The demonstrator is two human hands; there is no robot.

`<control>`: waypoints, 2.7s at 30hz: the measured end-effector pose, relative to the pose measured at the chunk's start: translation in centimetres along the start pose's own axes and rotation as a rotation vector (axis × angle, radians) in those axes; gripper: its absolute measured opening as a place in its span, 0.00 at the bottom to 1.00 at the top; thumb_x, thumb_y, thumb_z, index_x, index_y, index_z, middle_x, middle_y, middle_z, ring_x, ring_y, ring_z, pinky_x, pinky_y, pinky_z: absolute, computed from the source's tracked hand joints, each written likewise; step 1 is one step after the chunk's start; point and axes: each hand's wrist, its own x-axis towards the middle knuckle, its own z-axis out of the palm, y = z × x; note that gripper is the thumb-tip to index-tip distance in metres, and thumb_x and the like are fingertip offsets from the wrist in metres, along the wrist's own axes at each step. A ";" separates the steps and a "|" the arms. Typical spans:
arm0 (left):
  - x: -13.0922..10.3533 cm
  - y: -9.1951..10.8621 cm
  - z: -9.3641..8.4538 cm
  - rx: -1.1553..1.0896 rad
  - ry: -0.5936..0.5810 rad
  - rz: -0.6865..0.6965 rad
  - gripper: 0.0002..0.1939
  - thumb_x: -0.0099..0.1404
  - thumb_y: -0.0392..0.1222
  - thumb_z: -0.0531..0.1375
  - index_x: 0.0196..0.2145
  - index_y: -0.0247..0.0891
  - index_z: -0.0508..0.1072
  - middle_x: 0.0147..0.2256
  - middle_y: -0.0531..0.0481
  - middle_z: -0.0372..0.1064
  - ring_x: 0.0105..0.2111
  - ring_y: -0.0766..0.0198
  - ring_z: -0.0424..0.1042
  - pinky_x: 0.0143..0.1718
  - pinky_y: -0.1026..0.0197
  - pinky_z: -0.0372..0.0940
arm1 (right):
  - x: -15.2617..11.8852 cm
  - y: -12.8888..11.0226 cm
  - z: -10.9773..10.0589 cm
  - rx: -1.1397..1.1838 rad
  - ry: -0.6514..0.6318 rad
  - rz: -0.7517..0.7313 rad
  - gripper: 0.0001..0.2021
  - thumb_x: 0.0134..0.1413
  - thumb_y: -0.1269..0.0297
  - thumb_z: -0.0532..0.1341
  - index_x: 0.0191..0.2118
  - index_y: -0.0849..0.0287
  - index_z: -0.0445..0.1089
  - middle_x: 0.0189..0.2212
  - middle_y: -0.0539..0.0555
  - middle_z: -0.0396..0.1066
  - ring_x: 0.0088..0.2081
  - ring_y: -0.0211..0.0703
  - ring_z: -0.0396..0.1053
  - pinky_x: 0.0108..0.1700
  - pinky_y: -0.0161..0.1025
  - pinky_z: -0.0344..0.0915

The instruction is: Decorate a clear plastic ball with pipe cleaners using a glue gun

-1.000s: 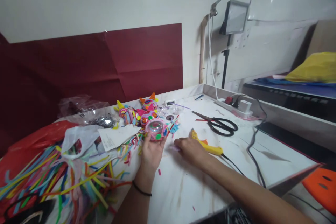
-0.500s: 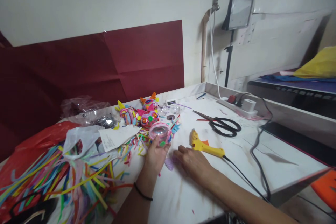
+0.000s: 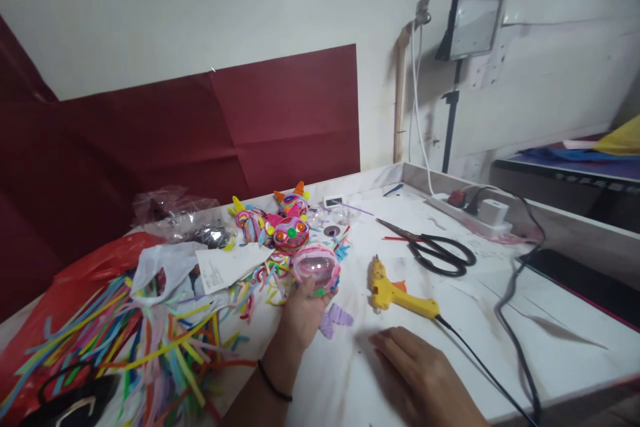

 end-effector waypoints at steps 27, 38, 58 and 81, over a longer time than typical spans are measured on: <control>0.3 0.0 0.6 0.059 0.082 0.135 0.34 0.48 0.31 0.71 0.51 0.54 0.70 0.43 0.54 0.77 0.41 0.57 0.76 0.52 0.49 0.66 | -1.0 -0.8 -0.6 0.001 0.059 -0.004 0.11 0.61 0.77 0.51 0.43 0.59 0.67 0.26 0.54 0.69 0.27 0.43 0.68 0.29 0.38 0.67; 0.4 0.0 0.6 0.048 0.066 0.108 0.28 0.50 0.31 0.71 0.48 0.49 0.73 0.45 0.51 0.77 0.46 0.53 0.75 0.53 0.45 0.65 | 3.3 6.5 -4.6 -0.399 -0.479 0.301 0.25 0.50 0.77 0.59 0.56 0.60 0.66 0.52 0.64 0.69 0.47 0.57 0.70 0.46 0.51 0.69; 0.1 0.6 0.6 -0.071 0.125 -0.016 0.11 0.59 0.43 0.66 0.38 0.39 0.75 0.40 0.47 0.76 0.39 0.56 0.74 0.41 0.51 0.68 | 5.9 8.6 -1.7 -0.344 -0.745 0.363 0.24 0.50 0.75 0.58 0.55 0.67 0.63 0.45 0.65 0.68 0.40 0.54 0.71 0.37 0.42 0.63; -0.1 0.8 0.9 -0.166 0.110 -0.144 0.19 0.68 0.51 0.55 0.49 0.38 0.72 0.41 0.41 0.76 0.39 0.51 0.75 0.35 0.52 0.68 | 5.7 1.8 -7.1 0.254 -0.118 0.228 0.06 0.66 0.64 0.53 0.47 0.53 0.61 0.43 0.55 0.63 0.42 0.42 0.67 0.40 0.35 0.67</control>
